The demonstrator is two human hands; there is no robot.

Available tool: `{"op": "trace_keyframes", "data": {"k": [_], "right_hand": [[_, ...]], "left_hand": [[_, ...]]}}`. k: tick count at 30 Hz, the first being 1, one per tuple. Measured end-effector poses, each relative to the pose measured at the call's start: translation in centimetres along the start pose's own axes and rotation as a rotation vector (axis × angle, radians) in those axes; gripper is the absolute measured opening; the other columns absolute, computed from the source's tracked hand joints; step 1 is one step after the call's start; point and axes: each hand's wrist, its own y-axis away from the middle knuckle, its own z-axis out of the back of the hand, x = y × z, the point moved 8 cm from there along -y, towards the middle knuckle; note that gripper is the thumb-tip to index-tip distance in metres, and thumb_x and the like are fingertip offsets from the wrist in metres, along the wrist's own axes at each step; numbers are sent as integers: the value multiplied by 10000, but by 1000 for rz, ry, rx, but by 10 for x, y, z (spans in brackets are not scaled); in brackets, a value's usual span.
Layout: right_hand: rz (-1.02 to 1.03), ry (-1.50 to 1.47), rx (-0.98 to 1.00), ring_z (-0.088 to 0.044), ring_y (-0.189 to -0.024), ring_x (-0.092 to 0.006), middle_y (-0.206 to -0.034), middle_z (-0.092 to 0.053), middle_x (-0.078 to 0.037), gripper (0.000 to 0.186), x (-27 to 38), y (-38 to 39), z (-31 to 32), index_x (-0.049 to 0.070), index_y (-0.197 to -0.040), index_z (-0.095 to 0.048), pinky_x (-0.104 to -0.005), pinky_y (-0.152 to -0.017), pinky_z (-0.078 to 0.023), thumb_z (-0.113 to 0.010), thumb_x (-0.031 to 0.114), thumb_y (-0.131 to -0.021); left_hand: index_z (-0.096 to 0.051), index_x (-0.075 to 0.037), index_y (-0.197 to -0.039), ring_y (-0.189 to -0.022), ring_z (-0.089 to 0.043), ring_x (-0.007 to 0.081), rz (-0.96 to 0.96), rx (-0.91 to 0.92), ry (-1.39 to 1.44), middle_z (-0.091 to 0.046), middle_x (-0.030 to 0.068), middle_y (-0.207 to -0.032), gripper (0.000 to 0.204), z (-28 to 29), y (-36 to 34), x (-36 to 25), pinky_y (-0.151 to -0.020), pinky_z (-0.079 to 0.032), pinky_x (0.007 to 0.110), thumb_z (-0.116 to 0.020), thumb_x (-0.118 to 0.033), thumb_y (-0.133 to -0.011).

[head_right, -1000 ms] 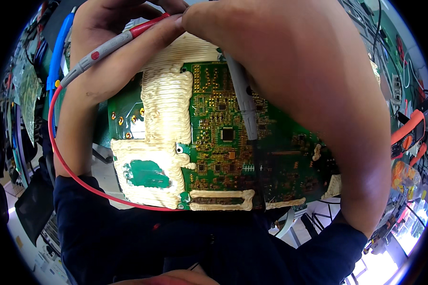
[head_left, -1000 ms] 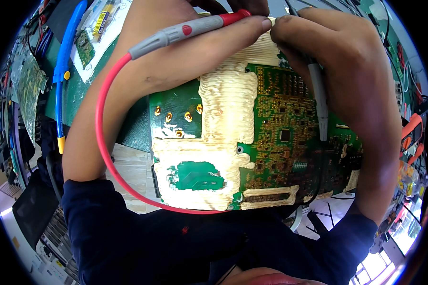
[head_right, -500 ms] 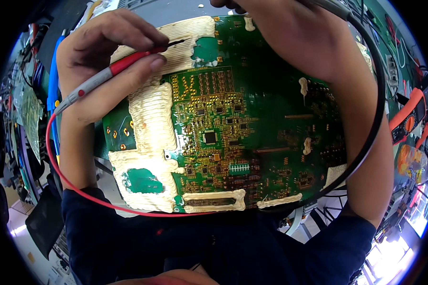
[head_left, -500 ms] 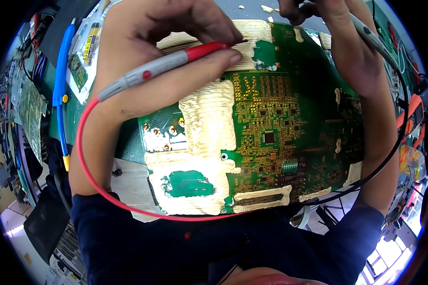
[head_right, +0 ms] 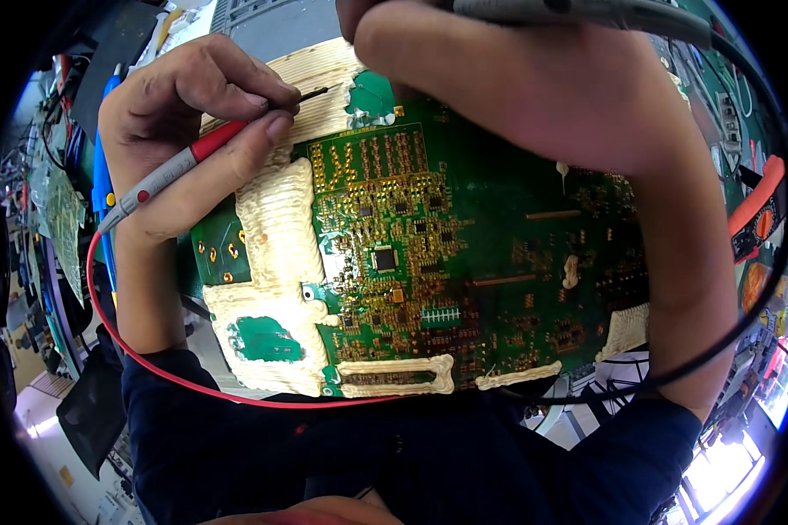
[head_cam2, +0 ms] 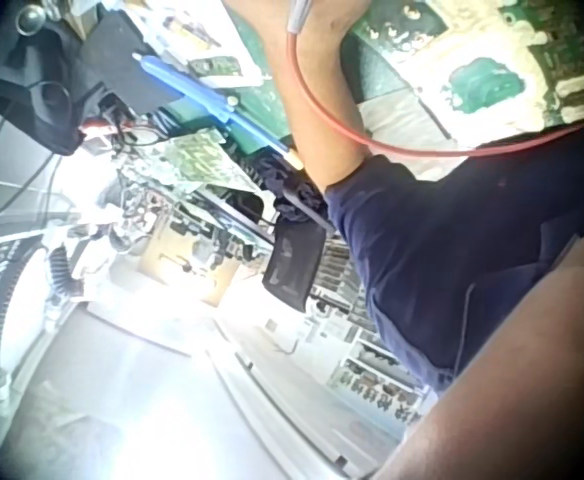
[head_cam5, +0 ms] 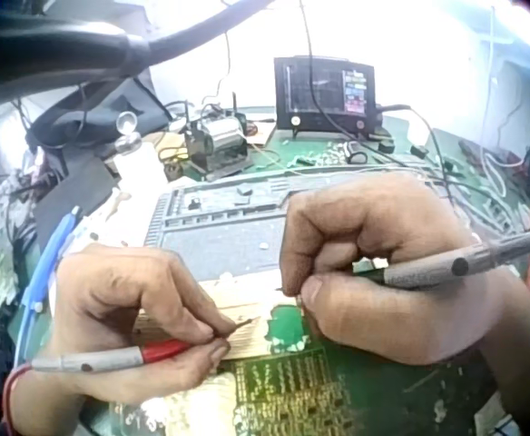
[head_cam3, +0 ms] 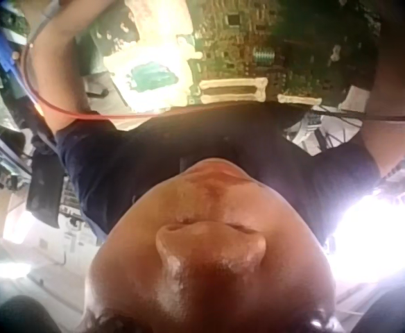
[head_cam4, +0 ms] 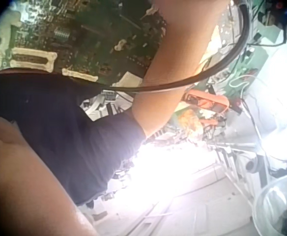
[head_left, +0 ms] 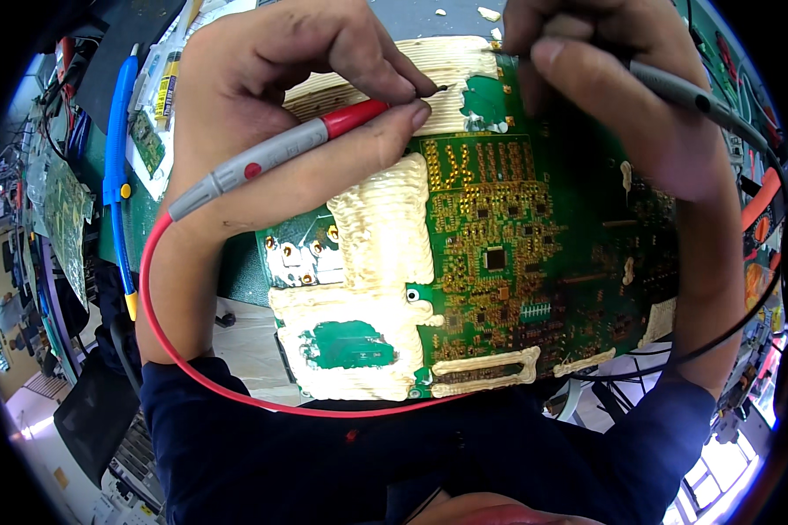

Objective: The person uses two multimeter probes to test different points on a green circuit board, moving the probes to various components across the surface of the board.

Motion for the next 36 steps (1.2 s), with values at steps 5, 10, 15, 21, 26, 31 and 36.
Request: {"op": "trace_keyframes", "data": {"k": [5, 10, 15, 21, 26, 31, 36], "right_hand": [[38, -78, 93, -581, -564, -125, -651, -614, -78, 94, -1, 2, -6, -42, -835, -625, -286, -533, -446, -573, 26, -797], [-38, -63, 79, -590, -562, -175, -645, -599, -102, 99, 12, 3, -8, -38, -835, -620, -302, -544, -446, -566, 19, -773], [53, -84, 110, -590, -591, -221, -686, -589, -111, 110, -12, 6, -11, -37, -841, -605, -317, -561, -440, -583, 3, -741], [178, 35, 153, -590, -625, -276, -735, -577, -123, 149, -9, 14, -13, -35, -849, -588, -334, -582, -433, -604, -16, -702], [350, 417, 85, -596, -625, -296, -720, -562, -122, 178, 8, 20, -18, -27, -842, -579, -366, -584, -433, -605, -2, -668], [327, 412, 99, -594, -649, -317, -729, -553, -137, 185, 9, 22, -21, -27, -847, -574, -397, -595, -441, -620, -21, -668], [400, 531, 78, -593, -695, -361, -758, -536, -152, 210, 25, 24, -34, -20, -868, -562, -429, -634, -474, -642, -56, -677]], "left_hand": [[-644, 7, -820, -844, -714, 189, 29, -1, 39, -731, 205, -928, 155, -1, 0, 5, -783, -556, 276, -753, 105, -773], [-648, 5, -805, -818, -723, 188, 5, -41, 83, -725, 183, -891, 166, 1, 0, 4, -741, -574, 279, -789, 83, -767], [-649, -11, -712, -754, -746, 193, 17, -92, 73, -722, 170, -797, 204, -2, -5, -3, -655, -592, 269, -840, 55, -743], [-647, -24, -695, -750, -749, 191, -16, -108, 107, -719, 144, -762, 208, 2, -6, 1, -633, -578, 261, -843, 36, -734], [-645, -30, -697, -737, -751, 191, -73, -127, 188, -710, 116, -732, 204, 2, -4, 10, -637, -588, 268, -840, 5, -746], [-636, -27, -697, -735, -753, 189, -104, -126, 157, -703, 108, -717, 209, 2, -5, 8, -643, -596, 270, -836, -5, -752], [-624, -25, -700, -737, -753, 193, -145, -140, 171, -696, 107, -710, 213, 3, -4, 8, -648, -595, 271, -830, -2, -751]]}}
